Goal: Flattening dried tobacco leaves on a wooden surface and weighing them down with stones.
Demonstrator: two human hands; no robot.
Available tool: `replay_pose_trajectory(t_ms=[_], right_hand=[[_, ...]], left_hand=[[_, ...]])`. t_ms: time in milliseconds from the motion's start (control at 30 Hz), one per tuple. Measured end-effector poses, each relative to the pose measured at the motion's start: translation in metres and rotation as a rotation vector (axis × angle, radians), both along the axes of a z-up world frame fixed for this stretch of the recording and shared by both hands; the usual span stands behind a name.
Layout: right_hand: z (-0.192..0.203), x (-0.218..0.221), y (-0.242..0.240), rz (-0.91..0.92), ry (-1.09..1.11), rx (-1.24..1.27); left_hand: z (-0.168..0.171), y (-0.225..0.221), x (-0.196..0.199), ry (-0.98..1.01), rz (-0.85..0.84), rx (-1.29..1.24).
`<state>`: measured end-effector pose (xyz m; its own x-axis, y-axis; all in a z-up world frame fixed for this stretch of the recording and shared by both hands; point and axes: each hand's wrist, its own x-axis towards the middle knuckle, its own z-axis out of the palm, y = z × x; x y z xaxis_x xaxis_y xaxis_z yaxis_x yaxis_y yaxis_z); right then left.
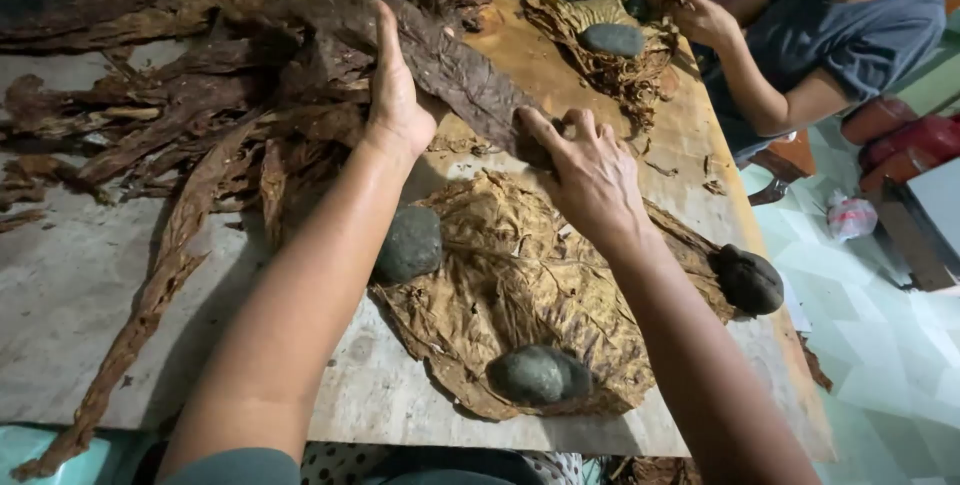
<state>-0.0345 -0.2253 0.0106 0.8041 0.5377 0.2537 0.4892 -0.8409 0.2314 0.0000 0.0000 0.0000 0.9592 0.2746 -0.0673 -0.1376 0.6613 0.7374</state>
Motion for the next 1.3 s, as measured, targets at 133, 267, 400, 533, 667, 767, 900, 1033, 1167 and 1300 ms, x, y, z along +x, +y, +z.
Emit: replay_pose_trajectory(t_ms=[133, 267, 400, 533, 667, 767, 900, 1033, 1167, 1300], right_hand=[[0.012, -0.004, 0.018, -0.021, 0.143, 0.128], [-0.001, 0.016, 0.043, 0.137, -0.056, 0.394], [-0.022, 0.040, 0.059, 0.228, -0.024, 0.540], [-0.013, 0.035, 0.068, 0.230, 0.052, 0.694], [0.008, 0.034, 0.064, 0.156, 0.585, 1.180], [0.008, 0.046, 0.062, 0.160, 0.645, 1.335], [0.006, 0.059, 0.050, 0.077, 0.476, 1.391], [0.013, 0.063, 0.041, 0.101, 0.347, 1.333], [-0.002, 0.112, 0.003, -0.084, 0.164, 1.166], [-0.013, 0.130, -0.021, -0.189, 0.128, 1.088]], left_hand=[[0.012, -0.012, -0.010, 0.017, -0.017, -0.148], [0.005, -0.027, -0.009, -0.032, -0.034, 0.112], [0.009, -0.031, -0.013, -0.189, -0.028, 0.229], [0.012, -0.027, -0.012, -0.177, -0.080, 0.200], [0.003, -0.026, -0.001, -0.185, -0.066, 0.257], [-0.031, -0.025, 0.029, -0.216, 0.018, 0.254], [-0.044, -0.034, 0.032, -0.297, 0.061, 0.236], [-0.058, -0.029, 0.034, -0.205, 0.051, 0.208], [-0.090, -0.020, 0.063, -0.039, -0.074, 0.080], [-0.060, -0.019, 0.041, 0.101, -0.107, 0.148]])
